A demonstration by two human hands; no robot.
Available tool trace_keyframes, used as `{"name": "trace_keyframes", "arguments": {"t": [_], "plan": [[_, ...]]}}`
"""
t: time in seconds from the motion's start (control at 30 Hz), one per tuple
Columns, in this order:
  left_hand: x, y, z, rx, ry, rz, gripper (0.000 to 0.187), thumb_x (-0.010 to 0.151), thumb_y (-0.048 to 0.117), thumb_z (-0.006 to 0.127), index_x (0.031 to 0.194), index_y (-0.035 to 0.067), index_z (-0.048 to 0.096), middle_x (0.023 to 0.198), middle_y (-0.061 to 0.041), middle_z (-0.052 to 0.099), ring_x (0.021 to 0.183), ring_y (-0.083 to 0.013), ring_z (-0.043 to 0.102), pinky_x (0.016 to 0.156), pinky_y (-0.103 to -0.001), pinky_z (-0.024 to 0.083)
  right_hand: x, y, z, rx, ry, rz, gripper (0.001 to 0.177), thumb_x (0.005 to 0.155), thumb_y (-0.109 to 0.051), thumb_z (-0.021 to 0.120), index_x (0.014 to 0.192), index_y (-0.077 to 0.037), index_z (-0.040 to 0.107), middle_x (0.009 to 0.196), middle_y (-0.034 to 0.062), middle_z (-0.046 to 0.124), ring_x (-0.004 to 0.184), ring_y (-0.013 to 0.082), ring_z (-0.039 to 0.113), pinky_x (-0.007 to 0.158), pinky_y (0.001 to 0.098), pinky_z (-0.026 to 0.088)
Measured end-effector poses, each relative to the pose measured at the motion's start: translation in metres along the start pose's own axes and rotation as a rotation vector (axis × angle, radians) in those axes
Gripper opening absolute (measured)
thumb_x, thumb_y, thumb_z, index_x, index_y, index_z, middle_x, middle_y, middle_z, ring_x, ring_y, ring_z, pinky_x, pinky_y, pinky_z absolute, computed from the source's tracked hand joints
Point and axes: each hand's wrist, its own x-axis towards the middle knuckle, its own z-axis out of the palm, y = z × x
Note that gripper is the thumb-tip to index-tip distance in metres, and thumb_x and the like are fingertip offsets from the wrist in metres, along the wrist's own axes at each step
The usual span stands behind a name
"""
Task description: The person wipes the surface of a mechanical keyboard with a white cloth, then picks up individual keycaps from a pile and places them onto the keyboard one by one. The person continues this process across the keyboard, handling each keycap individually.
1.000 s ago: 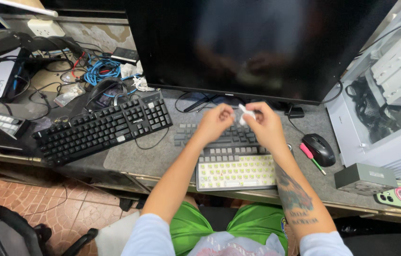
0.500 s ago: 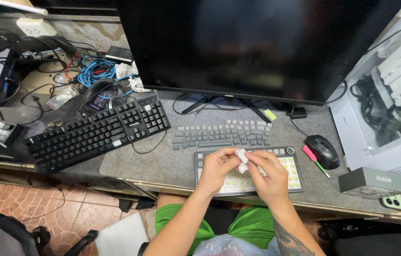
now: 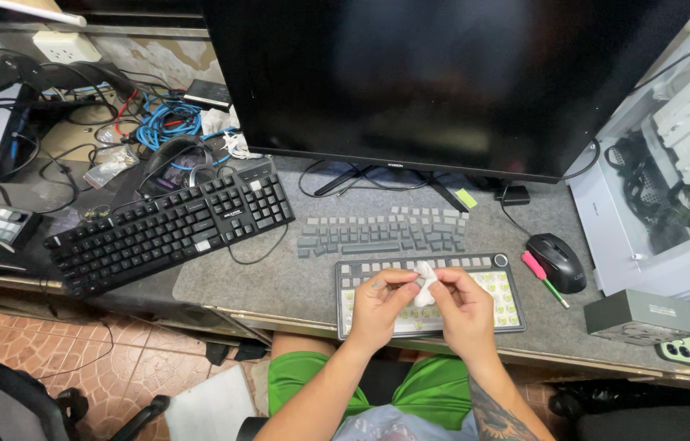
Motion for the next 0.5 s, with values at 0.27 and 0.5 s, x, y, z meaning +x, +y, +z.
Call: {"name": "trace_keyframes", "arguments": {"t": [0.27, 0.5], "plan": [[-0.006, 0.021, 0.020, 0.185, -0.022, 0.076, 0.017, 0.098, -0.004, 0.069, 0.115, -0.002, 0.068, 0.110, -0.008, 0.069, 0.100, -0.0125, 0.067, 0.088, -0.028, 0.056, -0.008, -0.030, 0.012, -0.260, 0.054, -0.158, 0.021, 0.099, 0.001, 0.060, 0.117, 0.005, 0.070, 0.108, 0.0096, 0.071, 0.098, 0.0110, 0.067, 0.084, 0.0240, 0.053], [-0.008, 0.011, 0.021, 0.041, 0.020, -0.064, 0.019, 0.099, 0.004, 0.066, 0.117, 0.000, 0.061, 0.108, -0.007, 0.068, 0.093, -0.0101, 0.065, 0.080, -0.027, 0.056, -0.008, -0.056, 0.020, -0.471, 0.110, -0.326, 0.023, 0.091, 0.002, 0.067, 0.114, 0.001, 0.072, 0.117, 0.0144, 0.071, 0.101, 0.0187, 0.071, 0.087, 0.0277, 0.057]]}}
